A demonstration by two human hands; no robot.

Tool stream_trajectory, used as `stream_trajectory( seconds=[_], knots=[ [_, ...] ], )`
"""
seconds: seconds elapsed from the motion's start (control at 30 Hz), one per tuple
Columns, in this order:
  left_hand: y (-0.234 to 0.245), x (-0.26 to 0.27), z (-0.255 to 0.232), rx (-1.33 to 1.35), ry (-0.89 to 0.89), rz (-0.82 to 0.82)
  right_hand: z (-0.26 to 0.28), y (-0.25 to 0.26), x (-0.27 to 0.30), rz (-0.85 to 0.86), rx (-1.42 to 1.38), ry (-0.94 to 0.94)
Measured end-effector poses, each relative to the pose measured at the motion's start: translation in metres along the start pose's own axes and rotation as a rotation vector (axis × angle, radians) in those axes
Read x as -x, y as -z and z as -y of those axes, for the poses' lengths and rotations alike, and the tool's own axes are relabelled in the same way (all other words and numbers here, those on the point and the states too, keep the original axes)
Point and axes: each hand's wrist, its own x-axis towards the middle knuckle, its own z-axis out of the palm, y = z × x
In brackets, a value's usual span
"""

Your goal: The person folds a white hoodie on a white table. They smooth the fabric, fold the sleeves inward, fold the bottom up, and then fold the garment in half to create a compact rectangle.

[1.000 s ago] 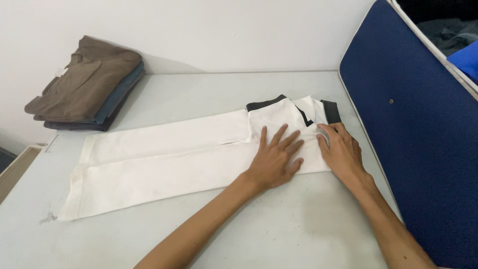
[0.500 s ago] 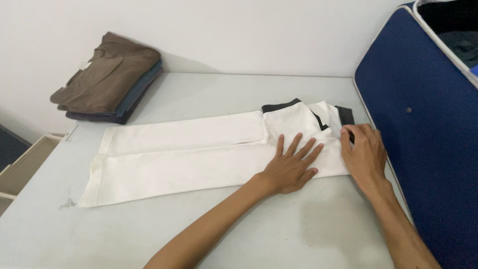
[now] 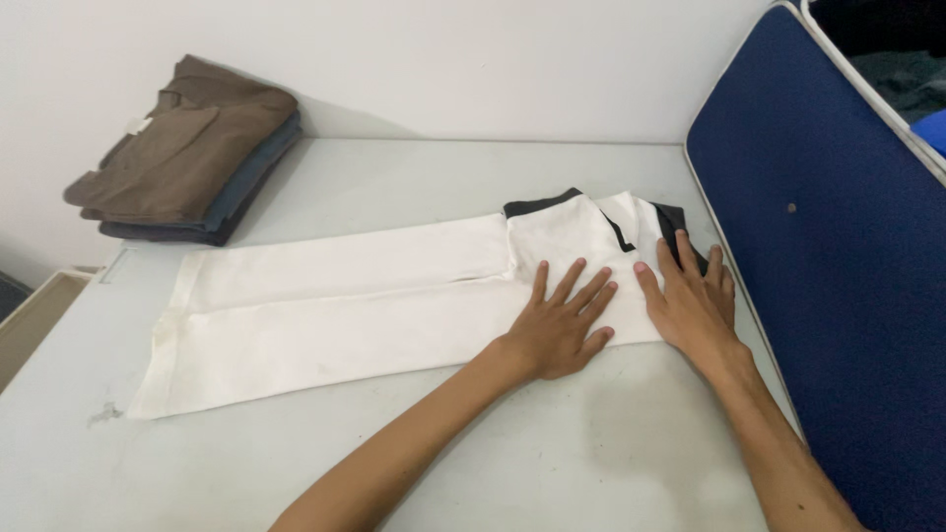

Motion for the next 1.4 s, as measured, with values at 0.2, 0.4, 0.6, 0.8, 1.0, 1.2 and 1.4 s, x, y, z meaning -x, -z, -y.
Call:
stream_trajectory(
  seconds=[0.2, 0.4, 0.6, 0.8, 1.0, 1.2, 1.4],
  knots=[
    [0.004, 0.000, 0.003, 0.017, -0.031, 0.001, -0.004, 0.033, 0.007, -0.211, -0.143, 0.123],
    [0.018, -0.003, 0.000, 0.080, -0.022, -0.018, -0.022, 0.061, 0.008, -0.222, -0.350, -0.126],
    [0.028, -0.022, 0.001, 0.125, 0.034, -0.111, -0.033, 0.049, 0.009, -0.120, -0.219, -0.109],
    [0.014, -0.110, -0.006, 0.345, 0.219, -0.233, -0.022, 0.067, 0.015, 0.053, -0.173, -0.282],
    [-0.024, -0.204, 0.002, 0.528, 0.523, -0.253, -0.019, 0.074, 0.014, 0.163, -0.106, -0.293],
    [-0.055, -0.230, 0.038, 0.603, 0.500, -0.268, -0.026, 0.066, 0.014, 0.117, -0.103, -0.232],
    [-0.042, -0.216, 0.009, 0.073, 0.207, -0.132, -0.019, 0.072, 0.014, 0.073, -0.136, -0.231]
  ],
)
